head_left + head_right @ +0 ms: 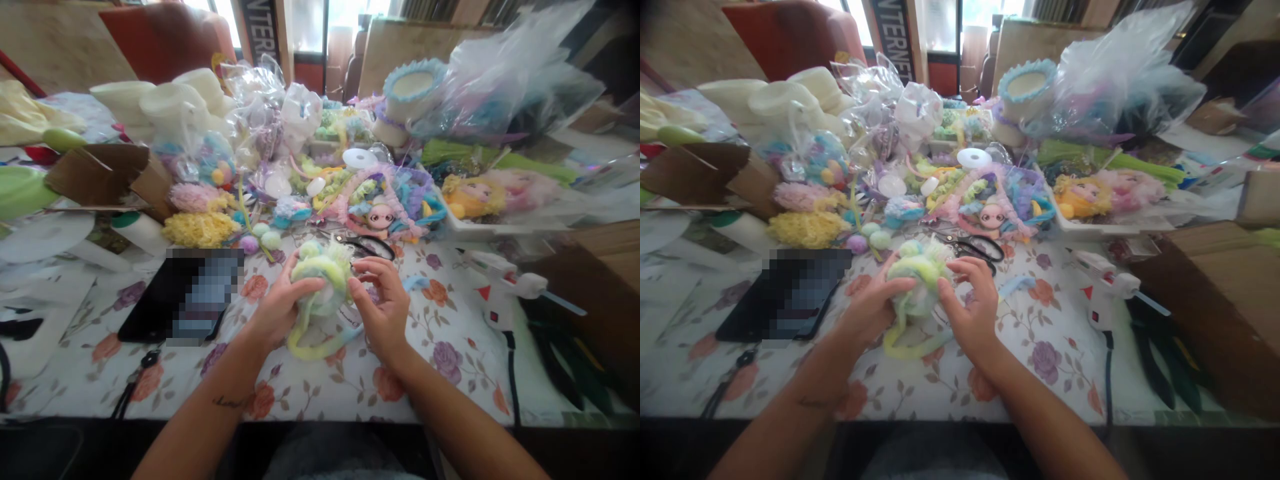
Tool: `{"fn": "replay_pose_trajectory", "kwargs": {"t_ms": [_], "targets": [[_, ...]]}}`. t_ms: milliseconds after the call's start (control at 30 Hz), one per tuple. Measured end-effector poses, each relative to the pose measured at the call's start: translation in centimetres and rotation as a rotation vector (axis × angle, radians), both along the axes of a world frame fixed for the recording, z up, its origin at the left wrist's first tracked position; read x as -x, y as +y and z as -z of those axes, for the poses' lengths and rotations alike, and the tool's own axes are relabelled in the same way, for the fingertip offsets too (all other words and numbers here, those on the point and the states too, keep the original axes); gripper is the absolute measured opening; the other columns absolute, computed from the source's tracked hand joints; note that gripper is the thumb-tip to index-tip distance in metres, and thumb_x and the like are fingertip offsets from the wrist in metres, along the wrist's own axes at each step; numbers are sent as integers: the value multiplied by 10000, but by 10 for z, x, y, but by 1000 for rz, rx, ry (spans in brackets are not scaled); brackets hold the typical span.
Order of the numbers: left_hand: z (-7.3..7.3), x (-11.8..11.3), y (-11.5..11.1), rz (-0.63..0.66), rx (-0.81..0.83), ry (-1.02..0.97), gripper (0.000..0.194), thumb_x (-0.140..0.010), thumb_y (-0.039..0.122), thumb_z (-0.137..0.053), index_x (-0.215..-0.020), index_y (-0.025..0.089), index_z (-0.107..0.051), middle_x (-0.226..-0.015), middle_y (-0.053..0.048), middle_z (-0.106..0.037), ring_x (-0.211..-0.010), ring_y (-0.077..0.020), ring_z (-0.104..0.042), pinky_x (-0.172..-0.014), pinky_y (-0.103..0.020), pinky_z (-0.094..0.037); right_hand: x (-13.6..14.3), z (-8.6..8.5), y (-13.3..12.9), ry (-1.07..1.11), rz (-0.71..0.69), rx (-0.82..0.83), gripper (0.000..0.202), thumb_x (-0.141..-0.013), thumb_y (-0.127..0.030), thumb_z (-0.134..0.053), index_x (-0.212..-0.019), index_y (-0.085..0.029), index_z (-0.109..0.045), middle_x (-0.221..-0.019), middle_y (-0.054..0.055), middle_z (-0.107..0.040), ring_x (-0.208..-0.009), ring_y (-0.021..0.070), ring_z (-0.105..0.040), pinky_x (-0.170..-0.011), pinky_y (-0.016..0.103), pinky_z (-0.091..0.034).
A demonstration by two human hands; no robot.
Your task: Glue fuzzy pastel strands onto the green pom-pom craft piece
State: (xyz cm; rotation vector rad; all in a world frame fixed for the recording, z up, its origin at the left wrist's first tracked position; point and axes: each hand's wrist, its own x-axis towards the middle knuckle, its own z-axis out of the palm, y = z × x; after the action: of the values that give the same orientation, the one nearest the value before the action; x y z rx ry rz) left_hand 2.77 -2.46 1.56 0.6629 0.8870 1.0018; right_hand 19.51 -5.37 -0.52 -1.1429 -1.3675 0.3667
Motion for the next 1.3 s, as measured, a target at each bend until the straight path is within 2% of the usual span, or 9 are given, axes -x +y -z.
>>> {"fn": "replay_pose_trajectory", "kwargs": {"t_ms": [133,333,433,633,1033,1300], "targets": [[0,1,-1,24,-1,34,922,-687,202,-908,-1527,287,-537,-990,-7,-800,-764,-175,-740,-622,-236,-580,0,-1,0,-8,-48,73,171,-916,-289,-730,-1082,-257,-702,-1085,65,-706,-969,220,-725,-772,349,-639],[1,2,-1,42,0,135,977,-680,212,-933,-1546,284,-486,-1139,-44,-789,-791,-166,-744,-658,-231,-591,0,3,1,-3,-71,172,334,-868,-350,-785,-1170,-267,-670,-1181,84,-710,-995,232,-721,-781,361,-649],[2,2,-2,81,-11,158,1011,-685,203,-940,-1566,285,-450,-1175,-49,-776,-780,-151,-737,-675,-231,-600,0,4,2,-16,-68,172,287,-866,-339,-790,-1124,-259,-693,-1134,74,-726,-966,225,-718,-763,349,-634],[3,4,-1,148,-27,143,1052,-696,193,-951,-1600,278,-420,-1008,-26,-765,-762,-168,-730,-666,-240,-604,-3,2,5,17,-69,188,180,-881,-345,-794,-1023,-246,-741,-1055,59,-757,-862,197,-713,-712,321,-608],[10,5,-1,136,-29,116,919,-702,196,-934,-1512,297,-513,-1057,-30,-776,-841,-187,-752,-699,-231,-611,-4,2,7,110,-98,299,212,-866,-399,-805,-981,-231,-748,-1012,58,-757,-869,206,-704,-683,317,-572],[13,6,0,144,-38,145,976,-721,233,-947,-1573,282,-475,-1078,-58,-773,-816,-187,-746,-692,-243,-618,-3,0,7,95,-79,325,224,-860,-414,-800,-979,-231,-755,-998,56,-747,-819,194,-680,-662,314,-551]]}}
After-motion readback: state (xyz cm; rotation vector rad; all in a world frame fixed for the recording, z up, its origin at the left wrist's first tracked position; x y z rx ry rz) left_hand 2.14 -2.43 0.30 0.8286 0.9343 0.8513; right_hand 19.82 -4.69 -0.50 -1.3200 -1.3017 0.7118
